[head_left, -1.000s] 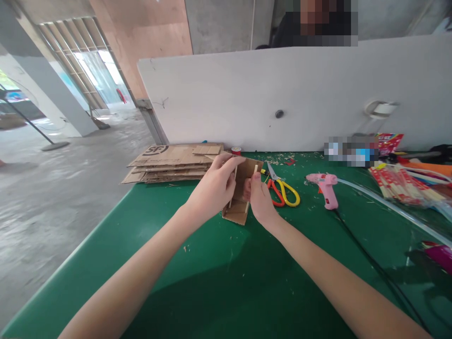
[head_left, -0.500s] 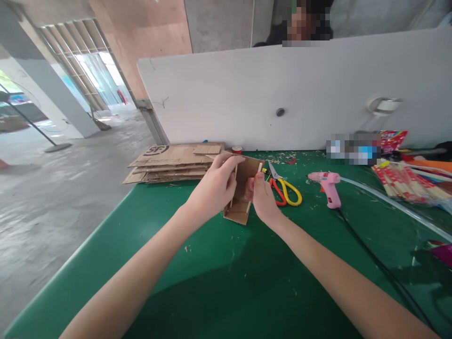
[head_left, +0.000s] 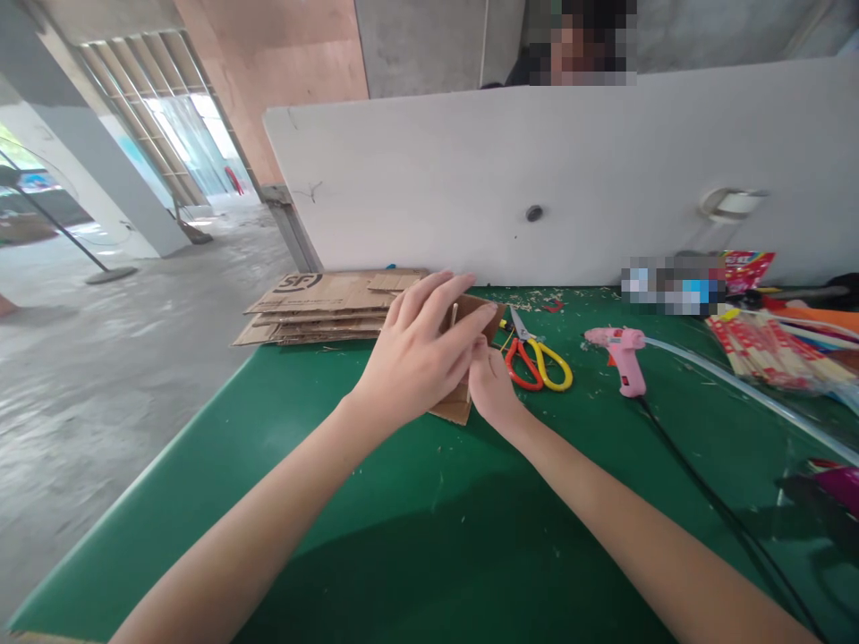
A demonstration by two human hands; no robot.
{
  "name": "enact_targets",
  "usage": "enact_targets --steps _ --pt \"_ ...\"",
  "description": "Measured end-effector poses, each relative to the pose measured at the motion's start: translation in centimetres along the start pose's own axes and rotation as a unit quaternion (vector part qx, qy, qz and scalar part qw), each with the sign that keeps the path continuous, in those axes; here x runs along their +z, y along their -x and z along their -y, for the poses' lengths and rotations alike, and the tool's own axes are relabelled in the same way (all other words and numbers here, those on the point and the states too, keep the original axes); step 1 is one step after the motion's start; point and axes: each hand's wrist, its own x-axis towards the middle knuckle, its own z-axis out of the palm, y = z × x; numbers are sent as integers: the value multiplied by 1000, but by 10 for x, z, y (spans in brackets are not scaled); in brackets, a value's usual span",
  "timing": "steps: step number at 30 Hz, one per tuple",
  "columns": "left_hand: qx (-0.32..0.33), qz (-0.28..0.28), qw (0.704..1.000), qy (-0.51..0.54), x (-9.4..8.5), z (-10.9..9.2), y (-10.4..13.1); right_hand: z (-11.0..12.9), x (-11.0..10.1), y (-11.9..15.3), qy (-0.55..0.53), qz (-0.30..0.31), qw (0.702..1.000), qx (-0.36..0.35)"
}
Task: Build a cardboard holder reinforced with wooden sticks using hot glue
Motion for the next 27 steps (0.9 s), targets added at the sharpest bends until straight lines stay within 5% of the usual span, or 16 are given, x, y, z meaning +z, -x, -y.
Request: enact_targets --steps 10,16,20,23,27 --pt "-128 -16 989 73 17 16 7 18 -9 -5 -120 6 993 14" --pt "-200 -12 969 145 26 26 15 61 -40 -9 43 -7 996 -82" --pt "-218 -5 959 183 27 30 16 62 -74 1 157 47 985 55" --pt "-208 -1 951 228 26 32 15 49 -98 18 308 174 914 196" --pt "-203 4 942 266 26 32 12 34 -116 31 522 236 794 203"
